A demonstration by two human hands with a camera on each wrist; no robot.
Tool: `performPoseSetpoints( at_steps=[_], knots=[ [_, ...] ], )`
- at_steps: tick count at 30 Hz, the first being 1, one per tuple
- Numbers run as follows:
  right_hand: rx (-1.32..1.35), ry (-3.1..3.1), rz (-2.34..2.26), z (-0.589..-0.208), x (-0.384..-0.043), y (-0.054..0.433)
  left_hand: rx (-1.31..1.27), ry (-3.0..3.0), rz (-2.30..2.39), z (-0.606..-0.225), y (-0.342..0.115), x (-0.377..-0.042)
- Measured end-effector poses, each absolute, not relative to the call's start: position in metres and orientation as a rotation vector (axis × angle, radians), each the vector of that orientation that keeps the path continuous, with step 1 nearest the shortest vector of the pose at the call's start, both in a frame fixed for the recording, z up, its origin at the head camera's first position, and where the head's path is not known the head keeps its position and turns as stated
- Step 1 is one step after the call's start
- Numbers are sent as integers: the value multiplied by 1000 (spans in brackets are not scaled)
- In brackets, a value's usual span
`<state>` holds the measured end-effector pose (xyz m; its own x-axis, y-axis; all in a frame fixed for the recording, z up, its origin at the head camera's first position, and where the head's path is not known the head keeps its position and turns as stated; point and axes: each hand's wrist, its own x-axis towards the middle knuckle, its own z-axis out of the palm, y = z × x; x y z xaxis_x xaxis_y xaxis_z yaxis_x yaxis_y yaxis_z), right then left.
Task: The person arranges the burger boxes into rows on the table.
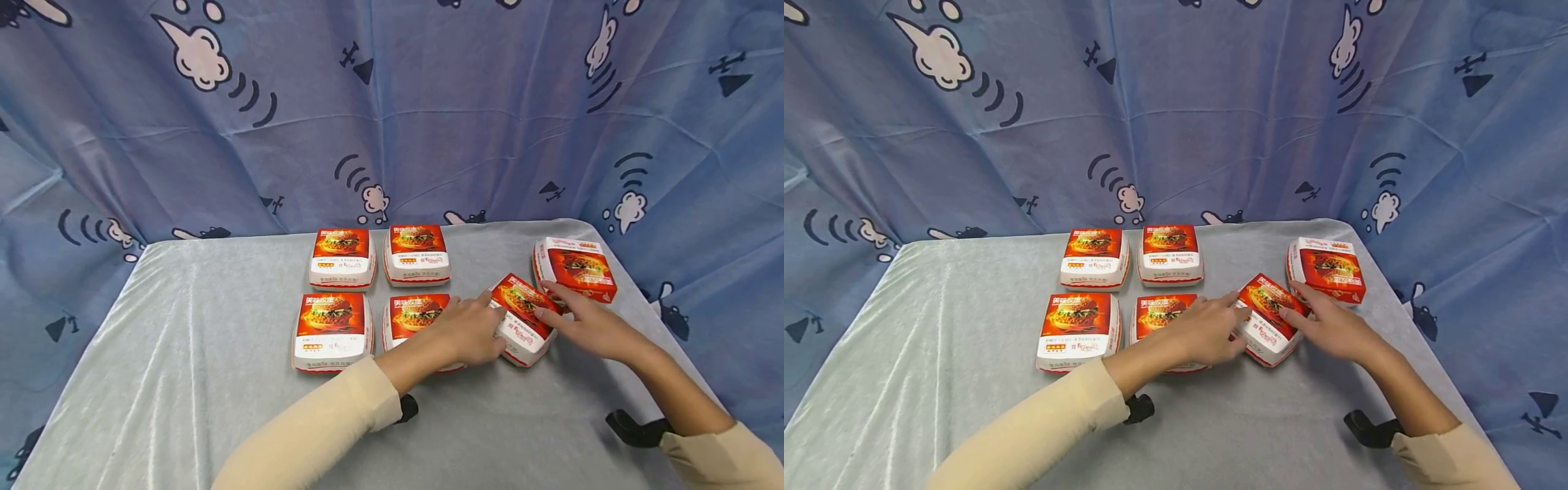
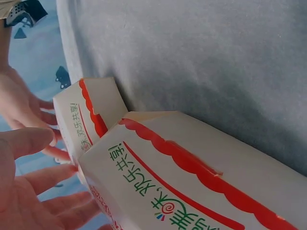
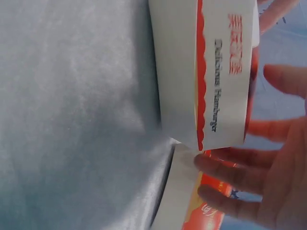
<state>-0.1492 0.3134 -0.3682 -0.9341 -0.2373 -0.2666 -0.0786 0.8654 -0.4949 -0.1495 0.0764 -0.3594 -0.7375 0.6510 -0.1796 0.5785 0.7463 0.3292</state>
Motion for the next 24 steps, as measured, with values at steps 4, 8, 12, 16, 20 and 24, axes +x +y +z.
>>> performPoseSetpoints(
  at_steps=[4,8,12,16,20,24],
  knots=[
    [-179,2768,-645,-365,-147,314,946,2651,387,-360,75,-147],
    [-171,2776,-645,-365,-145,312,993,2667,381,-361,75,-146],
    [-203,2767,-685,-368,-144,307,1050,2681,365,-361,75,-147],
    [-242,2772,-698,-371,-145,307,1085,2677,363,-361,76,-146],
    [-288,2765,-721,-373,-146,310,1110,2679,363,-360,76,-144],
    [-322,2736,-743,-373,-148,312,1104,2698,382,-361,76,-144]
  ],
)
